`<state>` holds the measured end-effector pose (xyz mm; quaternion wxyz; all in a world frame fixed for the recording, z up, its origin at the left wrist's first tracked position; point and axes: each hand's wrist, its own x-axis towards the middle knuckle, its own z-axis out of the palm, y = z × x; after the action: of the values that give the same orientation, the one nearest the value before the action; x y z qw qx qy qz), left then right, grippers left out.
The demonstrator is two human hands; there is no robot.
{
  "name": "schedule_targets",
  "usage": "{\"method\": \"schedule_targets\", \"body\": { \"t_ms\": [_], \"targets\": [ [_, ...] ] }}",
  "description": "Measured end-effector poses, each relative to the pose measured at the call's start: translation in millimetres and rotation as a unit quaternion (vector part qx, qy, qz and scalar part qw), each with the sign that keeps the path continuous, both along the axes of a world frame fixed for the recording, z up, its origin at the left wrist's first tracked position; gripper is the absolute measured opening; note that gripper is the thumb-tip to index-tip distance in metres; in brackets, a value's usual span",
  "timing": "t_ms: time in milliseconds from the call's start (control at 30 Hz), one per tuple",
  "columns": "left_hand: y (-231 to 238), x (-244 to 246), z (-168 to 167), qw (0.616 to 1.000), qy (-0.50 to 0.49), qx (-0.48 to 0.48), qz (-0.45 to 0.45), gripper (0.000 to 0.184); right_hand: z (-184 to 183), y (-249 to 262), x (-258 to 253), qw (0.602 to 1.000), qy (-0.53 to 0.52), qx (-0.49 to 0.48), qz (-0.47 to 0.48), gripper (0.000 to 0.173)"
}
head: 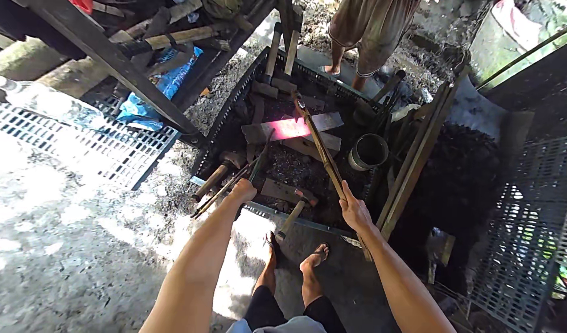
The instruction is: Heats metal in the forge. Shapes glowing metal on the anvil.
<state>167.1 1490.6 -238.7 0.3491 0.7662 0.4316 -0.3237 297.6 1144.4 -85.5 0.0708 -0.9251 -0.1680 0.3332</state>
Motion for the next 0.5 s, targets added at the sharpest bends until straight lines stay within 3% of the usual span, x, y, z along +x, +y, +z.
{"method": "schedule_targets", "body": {
  "t_ms": [167,233,400,500],
  "targets": [
    [6,-19,-17,0.978,-0.11,-0.122,0.128,0.038,0,4,-9,0.999,-0.017,-0.03,0.01,0.064],
    [4,-24,-17,0.967,-0.117,-0.157,0.164,0.049,-2,0,-11,0.999,-0.012,-0.033,0.004,0.064],
    [1,-16,-14,0.98,-0.076,-0.108,0.146,0.053,13,10,-6,0.998,-0.001,-0.061,0.018,0.066],
    [-4,-9,-13,0.99,-0.051,-0.088,0.1,0.042,24,15,1,0.997,0.002,-0.073,0.024,0.067]
  ]
}}
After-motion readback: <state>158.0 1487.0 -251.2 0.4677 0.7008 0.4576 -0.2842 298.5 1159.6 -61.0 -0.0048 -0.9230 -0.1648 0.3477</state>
